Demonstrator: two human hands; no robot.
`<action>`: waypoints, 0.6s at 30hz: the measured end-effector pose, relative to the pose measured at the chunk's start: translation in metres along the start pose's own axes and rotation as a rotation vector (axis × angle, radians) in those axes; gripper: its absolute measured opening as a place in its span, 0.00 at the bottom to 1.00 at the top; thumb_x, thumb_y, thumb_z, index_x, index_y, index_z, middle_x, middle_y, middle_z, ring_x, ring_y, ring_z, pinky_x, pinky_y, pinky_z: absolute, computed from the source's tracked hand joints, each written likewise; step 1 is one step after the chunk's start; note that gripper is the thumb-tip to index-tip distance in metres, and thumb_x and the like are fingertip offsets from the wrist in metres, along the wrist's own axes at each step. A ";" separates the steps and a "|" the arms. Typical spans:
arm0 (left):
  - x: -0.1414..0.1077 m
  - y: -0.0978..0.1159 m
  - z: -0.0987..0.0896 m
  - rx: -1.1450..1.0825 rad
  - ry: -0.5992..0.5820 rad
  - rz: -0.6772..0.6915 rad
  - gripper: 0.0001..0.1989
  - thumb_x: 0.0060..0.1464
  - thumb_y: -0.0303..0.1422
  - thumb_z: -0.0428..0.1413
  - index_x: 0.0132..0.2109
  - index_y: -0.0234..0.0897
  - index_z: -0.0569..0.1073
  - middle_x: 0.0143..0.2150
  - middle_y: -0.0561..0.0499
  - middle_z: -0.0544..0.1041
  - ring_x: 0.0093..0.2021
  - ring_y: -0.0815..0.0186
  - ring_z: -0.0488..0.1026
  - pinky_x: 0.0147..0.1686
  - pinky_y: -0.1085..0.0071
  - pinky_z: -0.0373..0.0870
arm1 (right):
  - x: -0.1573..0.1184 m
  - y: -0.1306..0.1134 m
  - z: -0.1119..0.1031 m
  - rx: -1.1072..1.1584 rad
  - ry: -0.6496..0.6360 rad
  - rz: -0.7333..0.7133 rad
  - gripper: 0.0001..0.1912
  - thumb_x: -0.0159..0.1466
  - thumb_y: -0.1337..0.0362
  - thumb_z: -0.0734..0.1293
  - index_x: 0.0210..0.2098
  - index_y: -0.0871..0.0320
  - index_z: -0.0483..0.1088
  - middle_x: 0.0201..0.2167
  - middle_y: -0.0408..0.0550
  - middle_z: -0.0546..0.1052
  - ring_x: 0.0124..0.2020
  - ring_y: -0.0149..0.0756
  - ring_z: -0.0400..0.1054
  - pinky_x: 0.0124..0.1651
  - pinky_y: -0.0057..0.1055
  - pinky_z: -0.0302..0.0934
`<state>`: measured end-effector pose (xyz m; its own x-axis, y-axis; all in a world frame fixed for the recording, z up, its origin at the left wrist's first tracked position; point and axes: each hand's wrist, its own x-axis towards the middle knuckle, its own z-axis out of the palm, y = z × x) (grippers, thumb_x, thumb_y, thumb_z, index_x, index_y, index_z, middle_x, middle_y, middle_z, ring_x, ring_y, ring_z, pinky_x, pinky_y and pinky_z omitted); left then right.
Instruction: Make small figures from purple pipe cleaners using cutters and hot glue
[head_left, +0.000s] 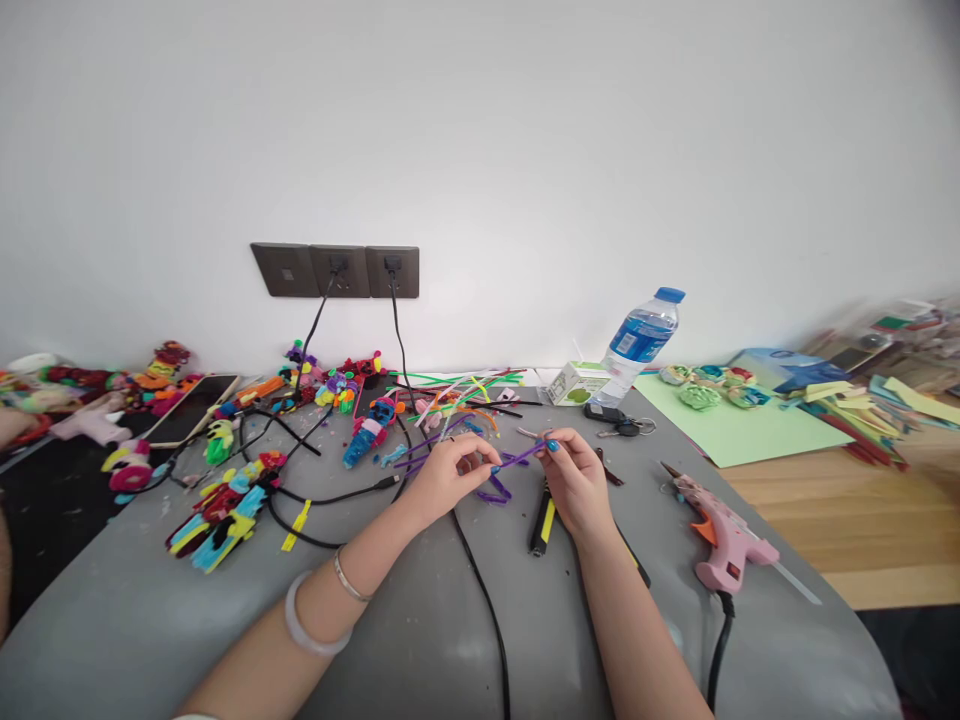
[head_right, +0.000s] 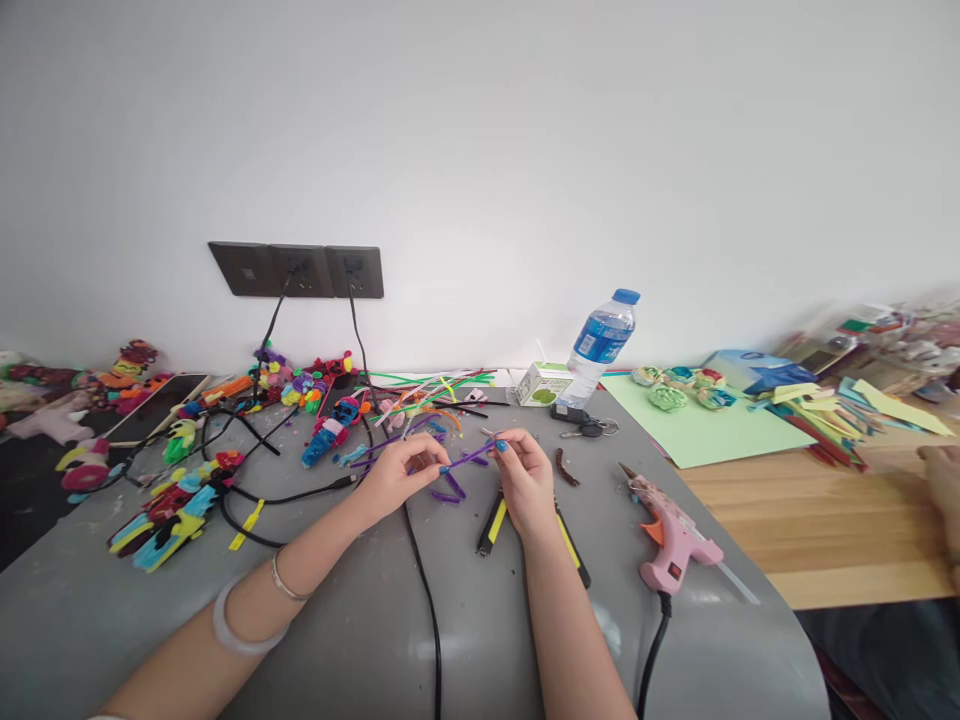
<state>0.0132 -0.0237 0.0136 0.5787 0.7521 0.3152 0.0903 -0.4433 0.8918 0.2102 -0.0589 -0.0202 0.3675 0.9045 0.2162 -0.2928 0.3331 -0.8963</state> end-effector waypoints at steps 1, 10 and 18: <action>0.000 0.000 0.000 0.012 -0.001 0.006 0.06 0.53 0.23 0.53 0.36 0.35 0.74 0.36 0.50 0.74 0.32 0.69 0.69 0.29 0.76 0.63 | 0.000 0.000 0.000 0.000 -0.003 0.000 0.10 0.54 0.56 0.75 0.31 0.52 0.75 0.32 0.44 0.74 0.29 0.32 0.65 0.36 0.30 0.64; -0.002 -0.002 -0.002 0.175 -0.029 0.100 0.08 0.54 0.22 0.53 0.36 0.36 0.74 0.35 0.50 0.73 0.32 0.69 0.70 0.31 0.75 0.64 | -0.001 0.000 0.000 -0.034 -0.018 -0.012 0.10 0.55 0.55 0.75 0.31 0.53 0.74 0.32 0.44 0.74 0.30 0.33 0.65 0.36 0.31 0.63; -0.003 0.000 -0.001 0.229 -0.004 0.140 0.07 0.56 0.22 0.52 0.37 0.37 0.73 0.35 0.51 0.73 0.31 0.70 0.69 0.31 0.75 0.64 | 0.000 0.000 -0.002 -0.040 -0.031 -0.015 0.09 0.56 0.56 0.74 0.31 0.52 0.74 0.31 0.43 0.74 0.29 0.32 0.65 0.36 0.31 0.62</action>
<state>0.0109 -0.0258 0.0127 0.6020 0.6736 0.4288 0.1899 -0.6424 0.7424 0.2115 -0.0593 -0.0210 0.3438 0.9077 0.2407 -0.2522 0.3362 -0.9074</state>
